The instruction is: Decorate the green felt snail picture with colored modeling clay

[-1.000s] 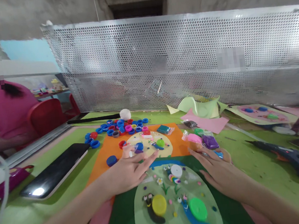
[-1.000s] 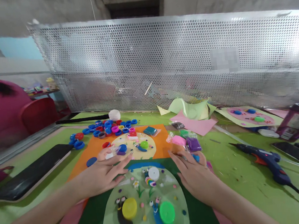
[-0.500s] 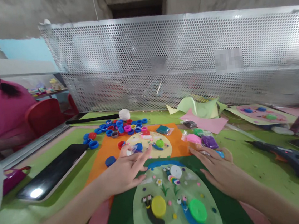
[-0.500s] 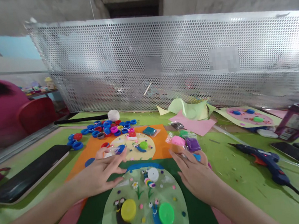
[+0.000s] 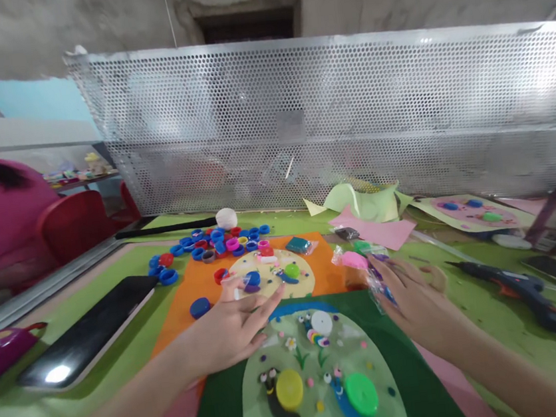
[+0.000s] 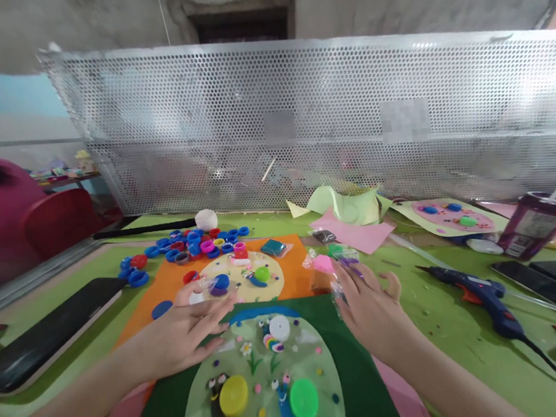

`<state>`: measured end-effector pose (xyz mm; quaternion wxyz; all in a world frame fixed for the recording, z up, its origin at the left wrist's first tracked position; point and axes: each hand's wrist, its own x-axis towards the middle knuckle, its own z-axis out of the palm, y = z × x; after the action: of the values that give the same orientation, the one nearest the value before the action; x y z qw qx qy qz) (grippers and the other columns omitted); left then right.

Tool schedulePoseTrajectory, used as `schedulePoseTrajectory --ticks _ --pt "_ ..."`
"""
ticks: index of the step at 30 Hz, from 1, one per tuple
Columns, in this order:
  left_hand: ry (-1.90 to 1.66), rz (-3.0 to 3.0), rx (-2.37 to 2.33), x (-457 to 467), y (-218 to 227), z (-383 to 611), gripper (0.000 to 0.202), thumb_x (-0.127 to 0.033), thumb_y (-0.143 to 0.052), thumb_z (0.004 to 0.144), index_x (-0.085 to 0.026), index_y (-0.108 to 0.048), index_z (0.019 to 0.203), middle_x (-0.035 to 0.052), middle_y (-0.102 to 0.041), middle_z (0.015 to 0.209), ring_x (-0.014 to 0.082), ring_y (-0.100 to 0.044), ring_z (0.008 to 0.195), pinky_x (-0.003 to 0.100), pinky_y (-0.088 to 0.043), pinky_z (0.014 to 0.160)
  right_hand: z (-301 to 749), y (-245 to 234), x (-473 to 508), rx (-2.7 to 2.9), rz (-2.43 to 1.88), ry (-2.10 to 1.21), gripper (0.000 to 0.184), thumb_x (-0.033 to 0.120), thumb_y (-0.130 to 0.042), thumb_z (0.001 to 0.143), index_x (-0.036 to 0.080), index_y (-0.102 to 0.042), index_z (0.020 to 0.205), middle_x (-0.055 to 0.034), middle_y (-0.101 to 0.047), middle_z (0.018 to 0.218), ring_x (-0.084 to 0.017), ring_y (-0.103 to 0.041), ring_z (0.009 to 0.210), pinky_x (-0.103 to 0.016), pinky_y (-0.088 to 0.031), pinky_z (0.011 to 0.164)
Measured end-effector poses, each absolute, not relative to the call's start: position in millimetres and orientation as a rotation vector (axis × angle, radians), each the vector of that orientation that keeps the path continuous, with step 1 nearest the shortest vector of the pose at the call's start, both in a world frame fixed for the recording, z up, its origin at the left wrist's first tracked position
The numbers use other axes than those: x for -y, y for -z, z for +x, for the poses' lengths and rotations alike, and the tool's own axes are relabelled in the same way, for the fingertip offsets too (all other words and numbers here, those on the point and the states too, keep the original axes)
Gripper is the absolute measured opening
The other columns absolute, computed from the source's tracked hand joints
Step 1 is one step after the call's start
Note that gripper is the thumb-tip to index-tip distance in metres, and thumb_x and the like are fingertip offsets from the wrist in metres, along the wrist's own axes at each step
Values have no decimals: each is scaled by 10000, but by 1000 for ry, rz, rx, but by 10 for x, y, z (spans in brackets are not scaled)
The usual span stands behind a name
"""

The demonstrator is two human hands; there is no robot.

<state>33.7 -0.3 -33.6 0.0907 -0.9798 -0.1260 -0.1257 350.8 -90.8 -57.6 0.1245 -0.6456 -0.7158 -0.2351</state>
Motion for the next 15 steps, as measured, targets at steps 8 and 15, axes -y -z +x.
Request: schedulePoseTrajectory --ticks 8,15 --pt "434 -2817 382 8 357 306 661 -174 -326 945 -124 138 1414 111 -693 914 264 -584 997 427 -487 821 3563 586 906 2085 -2055 503 612 481 -448 807 140 -382 1310 -170 -634 1039 -364 -524 1051 -615 -309 845" --pt "673 -2725 398 14 388 332 575 -165 -392 927 -151 -94 1419 79 -681 923 252 -576 1005 384 -489 828 3615 439 1001 2316 -2007 226 614 422 -587 729 186 -446 1279 -155 -563 1208 -362 -478 1124 -598 -341 876"
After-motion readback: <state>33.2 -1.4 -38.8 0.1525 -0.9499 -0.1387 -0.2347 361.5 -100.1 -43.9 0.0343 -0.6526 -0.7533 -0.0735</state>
